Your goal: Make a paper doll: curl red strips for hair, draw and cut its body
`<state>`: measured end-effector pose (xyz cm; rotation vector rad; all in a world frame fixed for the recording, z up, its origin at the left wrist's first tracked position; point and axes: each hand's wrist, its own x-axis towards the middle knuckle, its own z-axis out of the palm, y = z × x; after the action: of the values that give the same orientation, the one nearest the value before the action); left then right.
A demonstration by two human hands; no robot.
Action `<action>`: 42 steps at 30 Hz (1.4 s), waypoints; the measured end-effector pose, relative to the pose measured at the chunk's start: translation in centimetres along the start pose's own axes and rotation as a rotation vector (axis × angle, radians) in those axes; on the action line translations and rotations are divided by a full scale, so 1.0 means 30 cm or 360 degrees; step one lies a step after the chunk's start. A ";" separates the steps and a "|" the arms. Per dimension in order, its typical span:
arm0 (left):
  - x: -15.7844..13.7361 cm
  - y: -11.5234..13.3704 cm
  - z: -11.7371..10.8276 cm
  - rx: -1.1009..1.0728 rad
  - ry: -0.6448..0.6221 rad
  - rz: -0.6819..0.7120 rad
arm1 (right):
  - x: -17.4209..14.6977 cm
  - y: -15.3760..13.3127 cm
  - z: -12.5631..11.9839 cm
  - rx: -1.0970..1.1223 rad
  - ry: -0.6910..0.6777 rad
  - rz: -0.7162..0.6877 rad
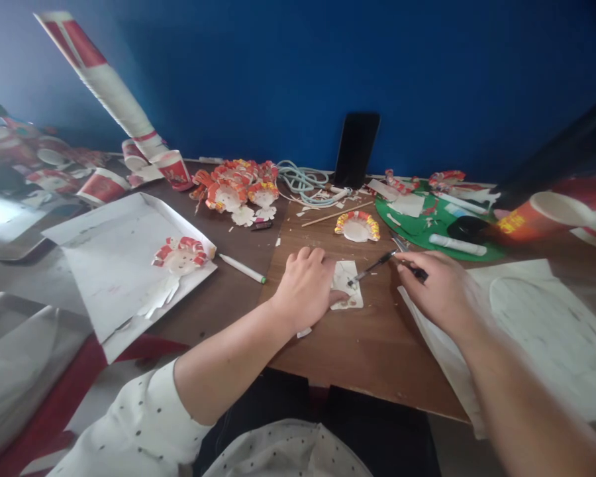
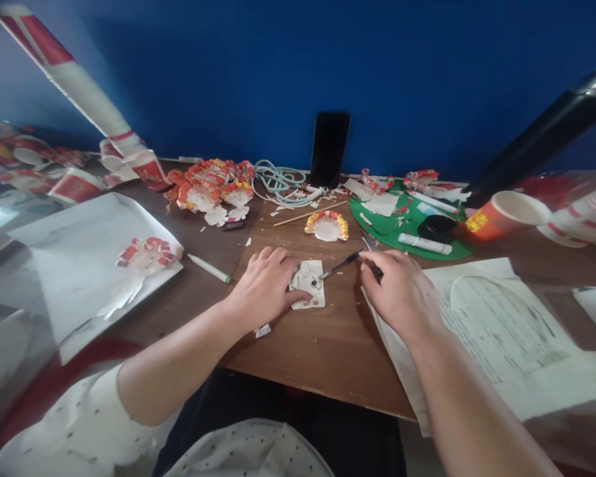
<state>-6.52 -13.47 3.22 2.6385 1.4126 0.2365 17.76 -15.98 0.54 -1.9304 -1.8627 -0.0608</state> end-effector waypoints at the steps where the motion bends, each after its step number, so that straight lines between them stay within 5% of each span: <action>1: 0.002 0.000 0.001 0.0002 -0.0012 -0.0026 | -0.001 -0.002 0.001 0.0013 -0.0014 0.0004; 8: 0.029 -0.018 0.020 -0.0314 -0.0057 -0.0296 | 0.004 0.003 0.015 0.0059 -0.0024 0.0015; 17: 0.067 -0.060 0.018 -0.0912 0.0037 -0.0318 | 0.004 -0.002 0.016 0.0200 0.0057 -0.0065; 22: 0.080 -0.111 -0.017 -0.1342 0.0276 -0.0528 | 0.006 0.012 0.025 0.0242 0.0067 -0.0045; 31: 0.075 -0.132 -0.013 -0.0344 0.0696 -0.0661 | 0.008 0.026 0.041 0.0203 0.0083 -0.0085; 38: 0.047 -0.061 -0.007 -0.0262 0.0037 -0.0323 | 0.019 0.027 0.022 0.0324 0.0330 0.0018; 42: 0.032 -0.034 0.003 -0.0472 -0.0065 -0.0292 | 0.038 0.034 -0.023 0.0437 0.0543 0.0203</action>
<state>-6.82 -12.12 2.99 2.2513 1.4678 0.3397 19.02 -15.14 1.26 -1.7212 -1.4424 -0.0839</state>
